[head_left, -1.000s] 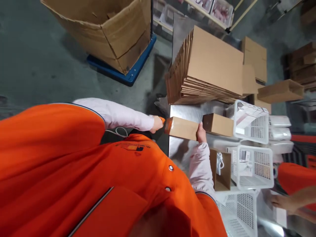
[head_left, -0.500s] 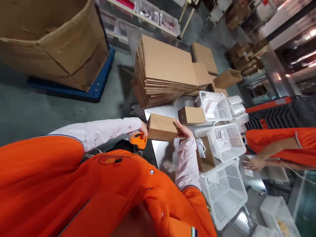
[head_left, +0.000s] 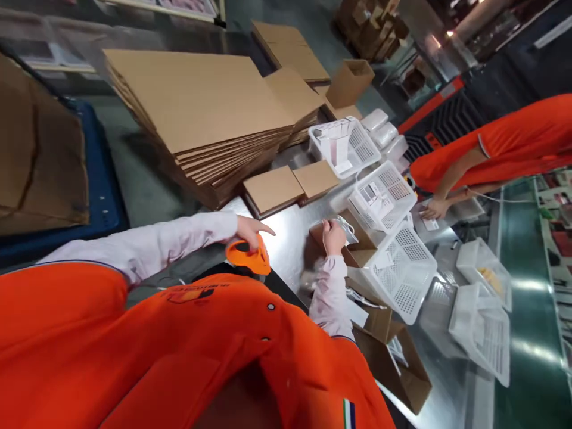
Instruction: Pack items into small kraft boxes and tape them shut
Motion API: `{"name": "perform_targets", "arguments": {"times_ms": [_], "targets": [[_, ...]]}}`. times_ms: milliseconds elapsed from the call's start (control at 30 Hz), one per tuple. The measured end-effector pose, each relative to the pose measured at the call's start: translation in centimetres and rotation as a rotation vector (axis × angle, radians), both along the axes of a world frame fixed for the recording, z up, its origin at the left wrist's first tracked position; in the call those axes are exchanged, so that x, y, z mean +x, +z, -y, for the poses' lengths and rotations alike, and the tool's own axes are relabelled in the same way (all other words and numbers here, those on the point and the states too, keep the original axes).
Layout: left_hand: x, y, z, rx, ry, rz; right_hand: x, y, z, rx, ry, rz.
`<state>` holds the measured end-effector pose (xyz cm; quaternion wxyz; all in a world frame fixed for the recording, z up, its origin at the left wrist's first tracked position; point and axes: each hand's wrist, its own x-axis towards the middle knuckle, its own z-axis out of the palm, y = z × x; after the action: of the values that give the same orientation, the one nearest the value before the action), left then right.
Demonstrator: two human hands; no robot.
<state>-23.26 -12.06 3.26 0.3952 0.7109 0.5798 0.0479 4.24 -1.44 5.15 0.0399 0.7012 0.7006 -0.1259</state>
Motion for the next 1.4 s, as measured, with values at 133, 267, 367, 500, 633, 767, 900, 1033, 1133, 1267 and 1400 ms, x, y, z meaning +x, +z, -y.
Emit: {"name": "perform_targets", "arguments": {"times_ms": [133, 267, 367, 500, 633, 767, 900, 1033, 1133, 1267, 1400], "targets": [[2.8, 0.7, -0.8, 0.062, -0.342, -0.209, 0.2, -0.4, 4.3, -0.105, 0.453, -0.03], [2.7, -0.3, 0.3, 0.099, -0.486, -0.334, -0.4, -0.3, 8.3, -0.199, 0.692, -0.168], [2.1, -1.0, 1.8, 0.089, -0.474, -0.328, -0.7, -0.4, 9.7, -0.201, 0.625, -0.208], [2.8, -1.2, 2.1, 0.101, -0.391, -0.345, -1.3, -0.2, 8.6, -0.166, 0.422, -0.242], [4.1, -1.1, 1.0, 0.104, -0.393, -0.341, -2.4, 0.1, 5.1, -0.362, 0.349, -0.171], [5.1, -1.2, -0.5, 0.073, -0.362, -0.374, -3.1, -0.1, 2.3, -0.344, 0.225, 0.059], [5.7, -1.3, -2.0, 0.034, -0.364, -0.389, -1.6, 0.4, 1.3, -0.106, 0.142, 0.133], [6.2, -1.6, -2.3, -0.003, -0.379, -0.39, -0.1, 0.9, 0.4, 0.056, -0.112, 0.089], [6.3, -1.4, -2.0, -0.013, -0.377, -0.411, -1.5, 0.0, 0.2, -0.2, -0.137, 0.137], [5.4, 0.9, -2.4, -0.023, -0.376, -0.435, -4.3, -1.9, 0.3, -0.451, -0.141, 0.339], [4.8, 3.9, -4.5, -0.028, -0.151, -0.447, -4.9, -2.5, -0.2, -0.469, -0.133, 0.348]]}}
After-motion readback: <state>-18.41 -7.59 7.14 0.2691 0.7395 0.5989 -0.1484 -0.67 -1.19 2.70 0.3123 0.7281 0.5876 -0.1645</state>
